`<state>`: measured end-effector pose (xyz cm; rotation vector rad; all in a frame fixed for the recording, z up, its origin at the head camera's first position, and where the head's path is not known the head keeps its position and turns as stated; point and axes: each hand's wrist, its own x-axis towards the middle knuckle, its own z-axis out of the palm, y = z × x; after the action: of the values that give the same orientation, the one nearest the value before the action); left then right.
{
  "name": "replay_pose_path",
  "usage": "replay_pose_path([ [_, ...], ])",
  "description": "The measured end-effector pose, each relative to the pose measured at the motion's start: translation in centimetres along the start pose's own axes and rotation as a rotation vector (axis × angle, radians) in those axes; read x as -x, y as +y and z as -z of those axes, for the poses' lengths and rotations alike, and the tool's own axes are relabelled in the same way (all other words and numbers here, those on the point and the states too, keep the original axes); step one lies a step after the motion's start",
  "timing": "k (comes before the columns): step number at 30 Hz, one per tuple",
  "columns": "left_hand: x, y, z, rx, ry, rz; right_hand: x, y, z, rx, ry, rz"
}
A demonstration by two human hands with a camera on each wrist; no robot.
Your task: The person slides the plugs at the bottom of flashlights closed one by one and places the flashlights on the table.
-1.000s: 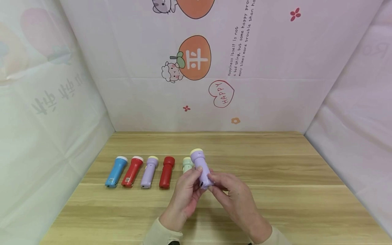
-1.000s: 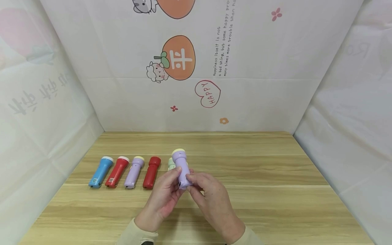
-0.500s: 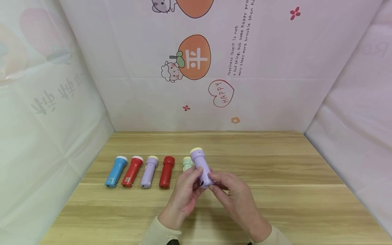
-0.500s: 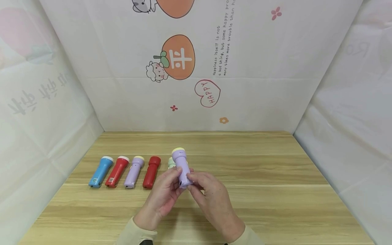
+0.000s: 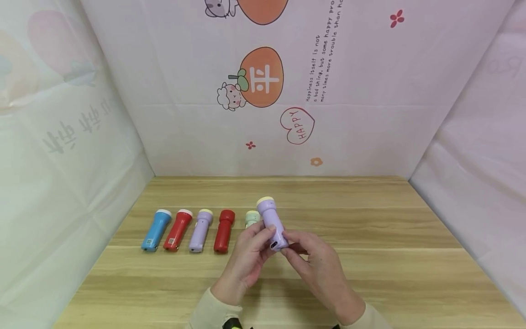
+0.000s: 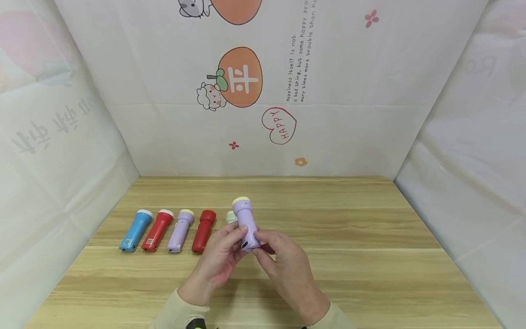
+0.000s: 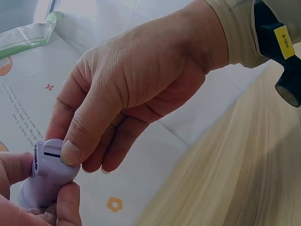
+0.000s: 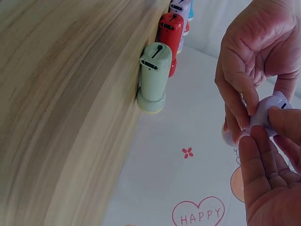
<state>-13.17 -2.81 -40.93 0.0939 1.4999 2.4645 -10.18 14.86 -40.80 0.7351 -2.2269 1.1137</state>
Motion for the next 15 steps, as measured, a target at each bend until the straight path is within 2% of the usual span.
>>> replay_pose_path([
  [9,-0.52,-0.09,-0.08,-0.091,-0.005,-0.020,0.22,0.49,0.36,0.155,0.011,0.029],
  [15,-0.88,0.04,-0.05,-0.194,0.005,-0.035,0.38,0.68,0.60,0.233,-0.015,0.002],
])
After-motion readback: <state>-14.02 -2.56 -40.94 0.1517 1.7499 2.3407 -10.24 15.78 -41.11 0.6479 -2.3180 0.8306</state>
